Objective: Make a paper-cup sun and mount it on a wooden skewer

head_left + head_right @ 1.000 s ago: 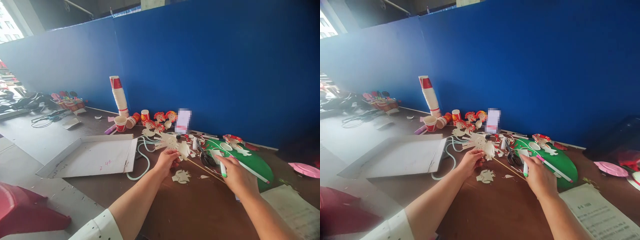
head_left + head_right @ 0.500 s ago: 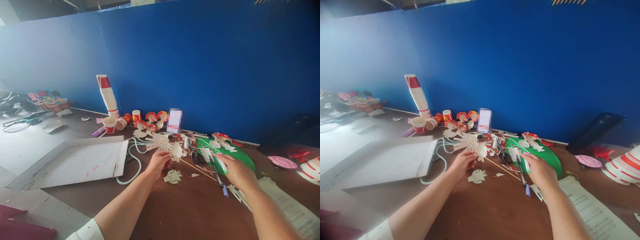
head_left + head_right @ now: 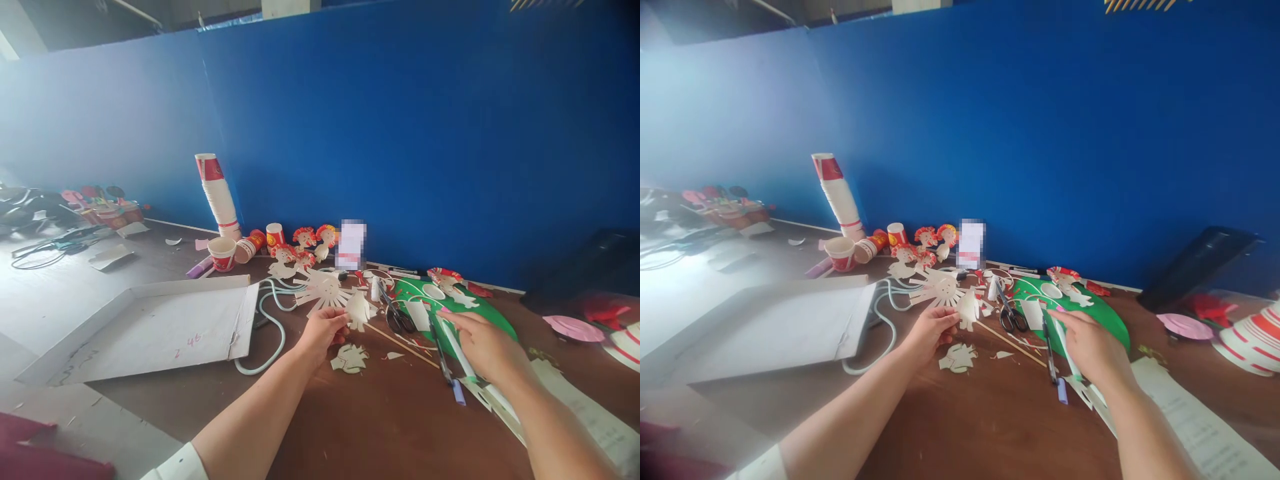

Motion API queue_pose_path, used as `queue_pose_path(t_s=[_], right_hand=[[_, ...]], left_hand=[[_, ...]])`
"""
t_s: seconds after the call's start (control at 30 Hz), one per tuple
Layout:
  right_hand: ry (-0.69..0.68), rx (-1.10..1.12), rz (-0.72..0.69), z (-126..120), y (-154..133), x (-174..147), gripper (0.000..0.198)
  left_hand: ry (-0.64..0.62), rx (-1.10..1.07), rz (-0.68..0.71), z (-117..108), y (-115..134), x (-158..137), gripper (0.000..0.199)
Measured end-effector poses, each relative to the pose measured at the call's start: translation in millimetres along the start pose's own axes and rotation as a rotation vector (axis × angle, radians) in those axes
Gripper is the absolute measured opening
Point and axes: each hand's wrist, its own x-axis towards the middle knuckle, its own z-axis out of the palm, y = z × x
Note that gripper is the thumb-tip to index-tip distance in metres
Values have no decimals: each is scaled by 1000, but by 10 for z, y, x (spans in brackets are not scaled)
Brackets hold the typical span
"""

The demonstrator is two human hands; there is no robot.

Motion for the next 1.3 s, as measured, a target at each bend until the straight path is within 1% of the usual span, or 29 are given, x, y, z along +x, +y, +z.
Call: queue_pose_path(t_s=[0.07, 0.1, 0.2, 0.27, 0.4, 0.53, 0.63, 0.67, 0.8, 0.93, 1.0, 1.07, 1.13, 1.17, 1.23, 1.3], right_hand=[[42, 72, -10, -33, -236, -7, 43], [33, 93, -31, -22, -356, -4, 42], [-82, 78, -62, 89, -644, 38, 42], [-150, 14, -74, 177, -751, 85, 42], [-189, -62, -78, 245, -822, 172, 38], [-213, -42, -28, 224, -813, 239, 35], [-219, 3, 23, 241, -754, 292, 37], [-219, 41, 40, 252, -725, 310, 39], [-167, 433, 170, 270, -640, 349, 47], [-70, 751, 282, 195, -713, 302, 49], [-110, 961, 301, 140, -796, 265, 51], [-181, 1116, 246, 98, -876, 232, 48], [-245, 1179, 178, 87, -922, 209, 43], [-252, 1194, 156, 96, -923, 203, 41], [-229, 1205, 129, 136, -869, 204, 42], [-166, 1135, 123, 183, -739, 227, 45]], left_hand=[[-6, 5, -8, 0, -6, 7, 30], [-3, 1, -5, 0, -8, 9, 30], [16, -28, 3, -5, -18, 16, 30], [19, -33, 12, -11, -29, 22, 31], [9, -22, 20, -14, -43, 24, 33], [11, -20, 21, 2, -28, 6, 34], [10, -28, 24, 17, -6, -11, 32], [9, -32, 26, 23, 2, -17, 32], [-12, -29, 20, 41, 19, -31, 33], [-1, -46, 41, 48, 3, -26, 35], [9, -49, 51, 47, -14, -17, 37], [10, -31, 56, 42, -26, -4, 39], [16, -10, 62, 32, -17, 10, 39], [21, -2, 68, 26, 0, 17, 39], [45, 3, 94, 21, 71, 28, 40], [80, -9, 157, 41, 187, 40, 39]])
